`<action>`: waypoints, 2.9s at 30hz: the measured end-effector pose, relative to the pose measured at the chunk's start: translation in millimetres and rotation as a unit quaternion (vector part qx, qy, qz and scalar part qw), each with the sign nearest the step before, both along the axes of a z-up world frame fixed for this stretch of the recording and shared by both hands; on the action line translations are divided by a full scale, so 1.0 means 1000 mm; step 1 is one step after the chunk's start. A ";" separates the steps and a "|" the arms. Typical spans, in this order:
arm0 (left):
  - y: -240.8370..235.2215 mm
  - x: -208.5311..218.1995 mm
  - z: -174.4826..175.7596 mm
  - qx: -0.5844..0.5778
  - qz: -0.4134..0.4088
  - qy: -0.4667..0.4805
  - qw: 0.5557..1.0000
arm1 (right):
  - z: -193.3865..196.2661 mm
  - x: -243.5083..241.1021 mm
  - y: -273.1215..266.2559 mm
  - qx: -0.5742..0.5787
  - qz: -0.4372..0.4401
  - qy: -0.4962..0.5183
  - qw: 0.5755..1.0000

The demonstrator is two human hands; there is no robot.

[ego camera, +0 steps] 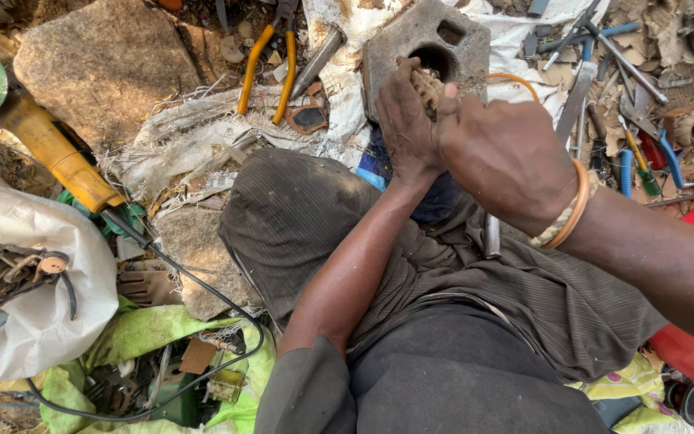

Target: The person sits on the ground and uses a wrench and hammer to work on a rusty metal gear resting on a stone block. They repeatedly strike the wrench with the hammer to loosen or adjust parts of the gear, occasionally rotating the gear to access different sections.

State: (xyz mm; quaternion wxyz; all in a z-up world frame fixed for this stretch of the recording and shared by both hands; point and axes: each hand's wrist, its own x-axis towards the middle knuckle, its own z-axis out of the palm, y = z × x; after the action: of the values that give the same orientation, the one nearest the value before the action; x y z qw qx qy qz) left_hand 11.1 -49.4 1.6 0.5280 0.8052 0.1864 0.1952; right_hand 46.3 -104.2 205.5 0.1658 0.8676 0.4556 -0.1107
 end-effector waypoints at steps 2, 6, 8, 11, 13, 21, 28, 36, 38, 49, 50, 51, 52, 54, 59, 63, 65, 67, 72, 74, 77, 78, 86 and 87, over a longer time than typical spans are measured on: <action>0.003 0.003 0.001 -0.015 0.005 0.019 1.000 | -0.012 -0.011 -0.012 -0.002 -0.019 0.021 1.000; 0.018 0.019 0.002 -0.018 0.024 0.031 0.999 | -0.041 -0.035 -0.071 0.062 -0.059 -0.011 0.996; 0.030 0.027 -0.005 -0.070 0.011 0.096 0.993 | -0.067 -0.047 -0.106 0.053 -0.121 0.002 0.991; 0.035 0.027 -0.012 -0.081 -0.031 0.063 0.994 | -0.116 -0.035 -0.150 0.265 -0.155 0.037 0.951; 0.043 0.030 -0.017 -0.063 -0.056 0.042 0.996 | -0.154 -0.002 -0.165 0.259 -0.201 0.095 0.940; 0.049 0.018 -0.020 0.004 -0.136 -0.004 0.991 | -0.157 0.125 -0.136 0.200 -0.221 0.241 0.923; 0.063 0.027 -0.011 -0.138 -0.041 0.083 0.986 | 0.030 0.056 -0.072 0.296 -0.084 -0.053 0.950; 0.055 0.035 -0.012 -0.132 -0.100 0.118 0.979 | 0.073 -0.061 -0.068 0.255 -0.070 0.017 0.964; 0.056 0.035 -0.004 -0.087 -0.079 0.046 0.992 | 0.070 -0.045 -0.049 0.276 -0.052 0.010 0.960; 0.067 0.038 -0.001 -0.055 -0.080 0.040 0.994 | 0.094 -0.031 -0.040 0.299 -0.033 0.046 0.952; 0.064 0.038 -0.002 -0.038 -0.088 0.034 0.995 | 0.098 -0.022 -0.040 0.305 -0.037 0.049 0.950; 0.060 0.040 -0.003 -0.021 -0.096 0.027 0.995 | 0.100 -0.012 -0.041 0.311 -0.041 0.052 0.948; 0.058 0.033 -0.005 -0.043 -0.105 0.034 0.993 | 0.099 -0.004 -0.043 0.322 -0.062 0.073 0.942; 0.057 0.036 -0.009 -0.085 -0.126 0.043 0.987 | 0.079 0.017 -0.048 0.351 -0.122 0.117 0.921; 0.058 0.043 -0.009 -0.081 -0.158 0.057 0.982 | -0.030 0.068 -0.066 0.596 -0.332 0.390 0.619; 0.059 0.038 -0.014 -0.096 -0.170 0.068 0.978 | -0.094 0.082 -0.070 0.624 -0.376 0.472 0.497; 0.059 0.046 -0.016 -0.089 -0.170 0.060 0.980 | -0.103 0.094 -0.065 0.619 -0.381 0.478 0.493; 0.061 0.047 -0.017 -0.095 -0.167 0.067 0.979 | -0.107 0.103 -0.055 0.607 -0.387 0.467 0.513; 0.062 0.044 -0.014 -0.107 -0.165 0.055 0.979 | -0.119 0.125 -0.027 0.547 -0.413 0.489 0.540; 0.061 0.044 -0.014 -0.114 -0.165 0.057 0.978 | -0.125 0.131 -0.019 0.513 -0.434 0.490 0.555; 0.059 0.044 -0.017 -0.117 -0.166 0.044 0.978 | -0.131 0.135 -0.010 0.530 -0.401 0.536 0.521; 0.060 0.044 -0.020 -0.116 -0.166 0.037 0.979 | -0.131 0.135 -0.007 0.523 -0.401 0.530 0.534; 0.054 0.046 -0.031 -0.093 -0.161 0.033 0.982 | -0.123 0.128 0.001 0.494 -0.355 0.536 0.586; 0.054 0.046 -0.030 -0.091 -0.159 0.021 0.983 | -0.122 0.127 0.001 0.498 -0.352 0.540 0.579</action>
State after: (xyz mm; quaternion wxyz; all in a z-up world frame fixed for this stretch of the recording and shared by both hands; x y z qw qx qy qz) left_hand 56.7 4.8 -28.6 0.6193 0.7771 0.0845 0.0737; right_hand 173.0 -103.2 83.9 -0.6213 0.6859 0.1031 -0.3645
